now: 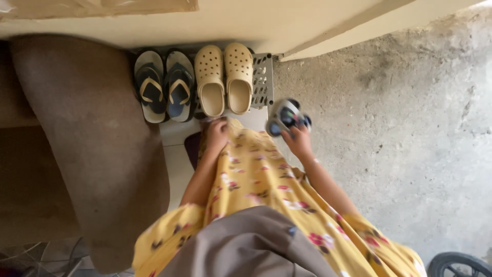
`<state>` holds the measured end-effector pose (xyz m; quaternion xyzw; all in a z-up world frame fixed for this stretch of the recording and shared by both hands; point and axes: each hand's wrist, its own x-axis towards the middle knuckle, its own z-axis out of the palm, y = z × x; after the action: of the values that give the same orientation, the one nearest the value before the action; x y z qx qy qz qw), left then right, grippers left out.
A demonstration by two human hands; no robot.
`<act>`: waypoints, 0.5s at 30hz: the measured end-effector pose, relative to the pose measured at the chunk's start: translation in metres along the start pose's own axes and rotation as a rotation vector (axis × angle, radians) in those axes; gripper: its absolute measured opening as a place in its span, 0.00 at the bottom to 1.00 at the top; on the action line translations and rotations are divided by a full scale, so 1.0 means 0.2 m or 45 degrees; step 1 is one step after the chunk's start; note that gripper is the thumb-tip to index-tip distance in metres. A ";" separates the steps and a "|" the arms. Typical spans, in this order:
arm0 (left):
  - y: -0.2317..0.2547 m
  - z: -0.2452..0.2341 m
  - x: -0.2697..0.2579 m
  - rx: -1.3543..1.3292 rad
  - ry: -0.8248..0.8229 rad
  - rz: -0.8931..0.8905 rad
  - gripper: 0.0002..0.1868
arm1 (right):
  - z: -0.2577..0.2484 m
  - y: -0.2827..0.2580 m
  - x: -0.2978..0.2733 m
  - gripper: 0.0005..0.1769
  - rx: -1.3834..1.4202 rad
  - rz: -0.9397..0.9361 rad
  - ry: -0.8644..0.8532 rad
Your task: Organizing various shoes and sandals on a shoe rack and on the floor.
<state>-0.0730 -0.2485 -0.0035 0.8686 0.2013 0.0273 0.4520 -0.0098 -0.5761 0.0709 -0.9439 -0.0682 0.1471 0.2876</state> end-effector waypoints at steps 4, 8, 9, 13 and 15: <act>0.05 -0.30 -0.10 -0.113 -0.110 -0.395 0.14 | 0.11 -0.17 0.35 0.16 -0.285 -0.216 0.023; -0.12 -0.44 -0.19 -0.132 0.023 -0.467 0.15 | 0.20 -0.23 0.63 0.14 -0.637 -0.339 0.027; -0.13 -0.47 -0.20 -0.125 0.076 -0.442 0.15 | 0.22 -0.23 0.68 0.14 -0.731 -0.224 -0.108; -0.18 -0.58 -0.29 -0.073 0.053 -0.524 0.15 | 0.30 -0.12 0.75 0.15 -0.490 0.017 -0.377; -0.19 -0.57 -0.25 -0.069 0.025 -0.535 0.16 | 0.45 0.12 0.82 0.15 -0.417 -0.050 -0.271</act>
<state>-0.1578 -0.1589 0.0404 0.7947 0.3816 -0.0535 0.4690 0.1177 -0.5137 -0.0517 -0.9557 -0.1396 0.2275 0.1242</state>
